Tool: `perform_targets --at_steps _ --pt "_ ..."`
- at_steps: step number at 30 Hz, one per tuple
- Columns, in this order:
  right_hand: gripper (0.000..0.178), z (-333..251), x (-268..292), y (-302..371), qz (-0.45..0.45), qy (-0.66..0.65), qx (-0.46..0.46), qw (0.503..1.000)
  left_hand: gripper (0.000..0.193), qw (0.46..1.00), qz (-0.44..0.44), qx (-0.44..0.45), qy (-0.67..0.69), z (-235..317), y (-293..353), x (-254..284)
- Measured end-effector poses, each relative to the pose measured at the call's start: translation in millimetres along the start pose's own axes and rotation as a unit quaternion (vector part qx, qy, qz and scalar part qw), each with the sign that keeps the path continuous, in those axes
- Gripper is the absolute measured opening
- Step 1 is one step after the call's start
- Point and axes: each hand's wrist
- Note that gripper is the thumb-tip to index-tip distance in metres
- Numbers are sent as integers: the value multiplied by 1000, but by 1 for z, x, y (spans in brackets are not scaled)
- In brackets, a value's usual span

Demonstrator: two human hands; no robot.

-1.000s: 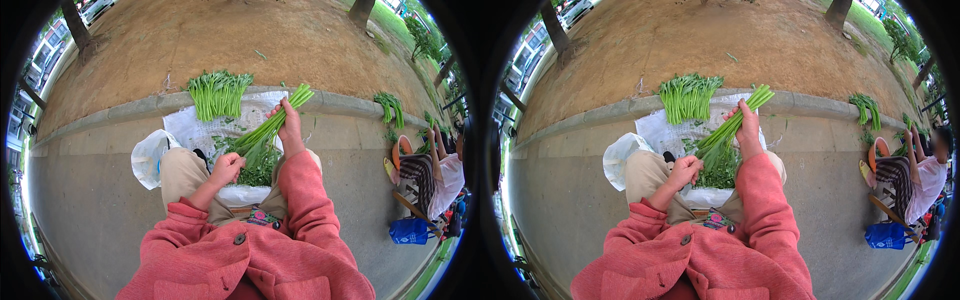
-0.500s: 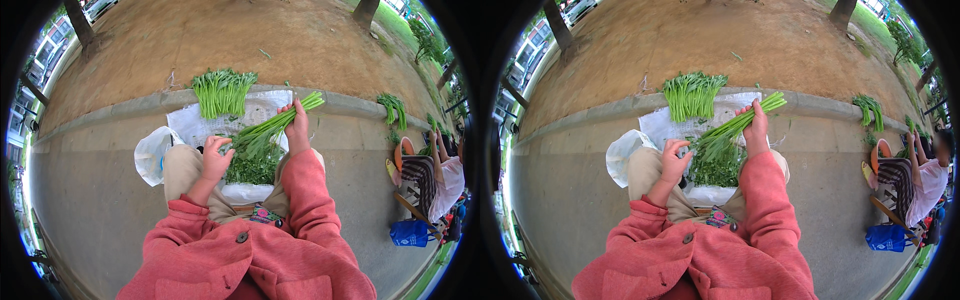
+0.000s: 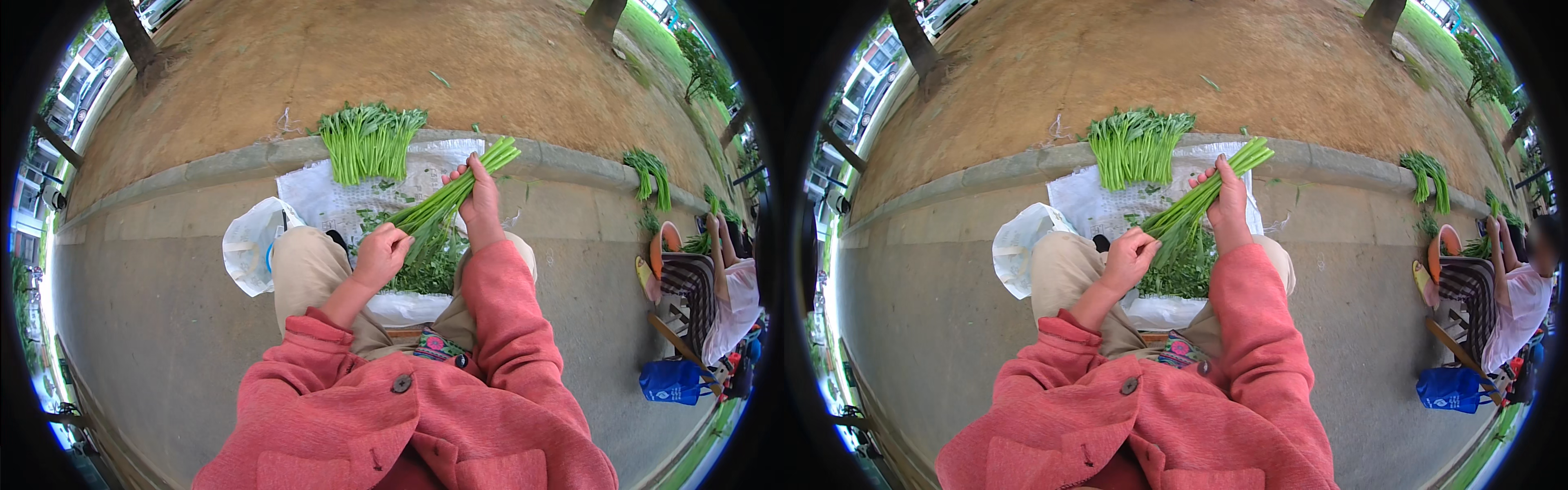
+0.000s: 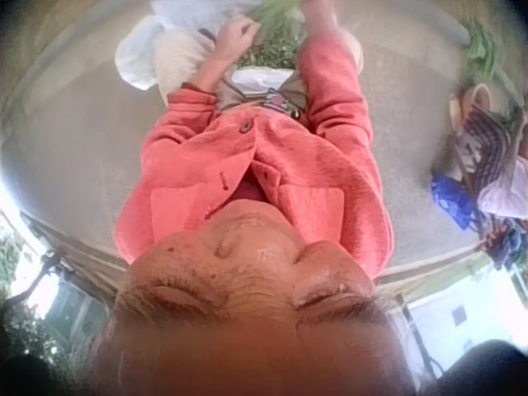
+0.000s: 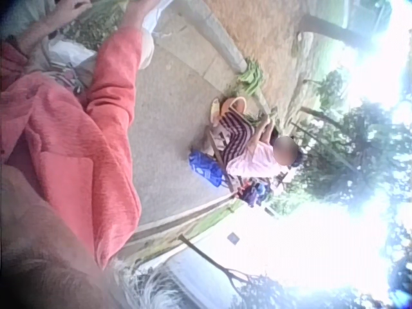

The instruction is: The person is trimming green vegetables by hand. They pick through a bundle of greens, plucking off leaves and placing them into a container while discarding stems onto a newspaper.

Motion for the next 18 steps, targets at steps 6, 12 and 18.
perform_targets --at_steps 6,12,18 --pt "18 0 8 -9 45 4 33 998 4 992 71 -79 63 17 -1 5" --pt "18 -14 13 -13 61 -51 37 996 10 983 169 -55 52 12 -1 25" --pt "18 -8 7 -7 21 -24 27 999 21 983 148 -85 -67 6 -9 27"
Point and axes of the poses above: each hand's wrist, its own y-axis away from the middle knuckle, its own x-axis out of the back of the hand, z = x × y, and after that the axes turned 5 degrees about z, right-handed
